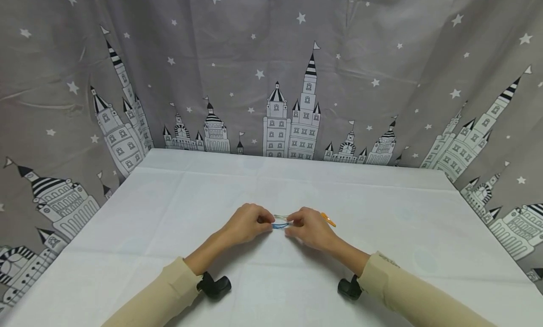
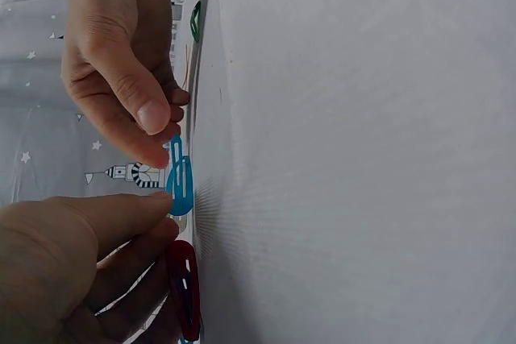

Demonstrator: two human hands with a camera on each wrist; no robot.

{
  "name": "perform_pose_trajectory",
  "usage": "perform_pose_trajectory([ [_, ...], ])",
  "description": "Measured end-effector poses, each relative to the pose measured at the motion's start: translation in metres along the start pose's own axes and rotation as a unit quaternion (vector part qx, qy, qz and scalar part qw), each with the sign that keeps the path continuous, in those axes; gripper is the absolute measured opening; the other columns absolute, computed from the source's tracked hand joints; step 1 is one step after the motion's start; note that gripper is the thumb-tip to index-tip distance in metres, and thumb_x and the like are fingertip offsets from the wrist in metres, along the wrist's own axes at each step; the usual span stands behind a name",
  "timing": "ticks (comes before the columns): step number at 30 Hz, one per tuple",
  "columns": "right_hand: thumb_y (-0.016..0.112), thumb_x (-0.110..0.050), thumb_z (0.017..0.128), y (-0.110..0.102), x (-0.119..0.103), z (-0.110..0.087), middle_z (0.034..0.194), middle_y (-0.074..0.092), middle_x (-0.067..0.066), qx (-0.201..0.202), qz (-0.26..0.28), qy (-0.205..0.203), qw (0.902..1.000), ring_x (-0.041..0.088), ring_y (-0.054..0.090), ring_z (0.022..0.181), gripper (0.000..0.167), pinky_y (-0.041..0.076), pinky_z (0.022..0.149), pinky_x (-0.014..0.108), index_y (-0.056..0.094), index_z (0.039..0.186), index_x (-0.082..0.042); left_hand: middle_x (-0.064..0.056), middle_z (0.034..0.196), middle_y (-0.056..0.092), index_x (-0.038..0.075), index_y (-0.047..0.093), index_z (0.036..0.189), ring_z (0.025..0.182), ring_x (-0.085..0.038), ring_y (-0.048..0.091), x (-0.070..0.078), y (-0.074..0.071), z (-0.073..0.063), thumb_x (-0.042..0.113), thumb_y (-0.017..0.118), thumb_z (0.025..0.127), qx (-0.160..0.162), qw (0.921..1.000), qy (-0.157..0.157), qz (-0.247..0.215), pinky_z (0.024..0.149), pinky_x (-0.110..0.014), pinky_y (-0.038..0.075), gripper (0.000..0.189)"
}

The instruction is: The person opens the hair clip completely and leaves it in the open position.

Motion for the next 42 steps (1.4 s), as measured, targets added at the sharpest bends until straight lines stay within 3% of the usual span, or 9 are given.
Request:
perform_pose_trajectory([
  [6, 0.077, -0.008, 0.081, -0.007, -0.005, -0.006, 0.082, 0.059, 0.000, 0.015, 0.013, -0.003, 0.9998, 0.014, 0.050, 0.073, 0.025, 0.044, 0.065, 0.028, 0.074, 0.104, 0.002, -0.001, 0.088, 0.072, 0.003, 0.076, 0.096, 0.072, -0.009, 0.058, 0.003, -0.005, 0.001, 0.004, 0.075, 0.085, 0.011, 0.9999, 0.001, -0.002, 0.063, -0.026, 0.047, 0.012],
  [14, 0.075, -0.012, 0.084, -0.019, 0.001, -0.021, 0.085, 0.059, -0.002, 0.003, 0.002, -0.005, 1.0000, 0.014, 0.051, 0.077, 0.024, 0.045, 0.071, 0.031, 0.074, 0.104, 0.000, 0.002, 0.088, 0.071, 0.004, 0.077, 0.096, 0.077, -0.010, 0.060, 0.015, -0.003, -0.002, 0.006, 0.075, 0.085, 0.029, 0.9992, 0.010, -0.025, 0.068, -0.027, 0.048, 0.011],
  [20, 0.075, -0.011, 0.085, -0.036, 0.012, -0.033, 0.085, 0.059, -0.002, 0.006, 0.000, -0.006, 1.0000, 0.015, 0.052, 0.078, 0.023, 0.045, 0.071, 0.032, 0.074, 0.104, 0.000, -0.001, 0.097, 0.071, 0.004, 0.076, 0.100, 0.080, -0.011, 0.062, 0.037, 0.010, -0.003, 0.008, 0.076, 0.085, 0.027, 0.9982, 0.017, -0.050, 0.068, -0.027, 0.050, 0.015],
  [27, 0.077, -0.013, 0.084, -0.049, 0.022, -0.048, 0.082, 0.057, -0.002, -0.003, -0.007, -0.002, 1.0000, 0.015, 0.049, 0.074, 0.023, 0.043, 0.067, 0.030, 0.074, 0.102, 0.000, -0.004, 0.100, 0.071, 0.004, 0.074, 0.105, 0.081, -0.010, 0.063, 0.057, 0.035, 0.001, 0.010, 0.076, 0.086, -0.013, 0.9971, 0.023, -0.072, 0.071, -0.026, 0.049, 0.021],
  [42, 0.079, -0.015, 0.083, -0.053, 0.038, -0.062, 0.083, 0.060, -0.003, -0.016, -0.020, 0.005, 0.9997, 0.014, 0.050, 0.075, 0.024, 0.043, 0.066, 0.030, 0.074, 0.102, -0.001, 0.004, 0.082, 0.068, 0.003, 0.075, 0.100, 0.075, -0.006, 0.060, 0.060, 0.065, 0.021, 0.011, 0.077, 0.084, -0.028, 0.9975, -0.010, -0.064, 0.068, -0.022, 0.047, 0.018],
])
Point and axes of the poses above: each hand's wrist, its own z-axis towards the middle knuckle, its own y-axis out of the palm, x = y × z, the point moved 7 cm from there along z, towards the middle knuckle
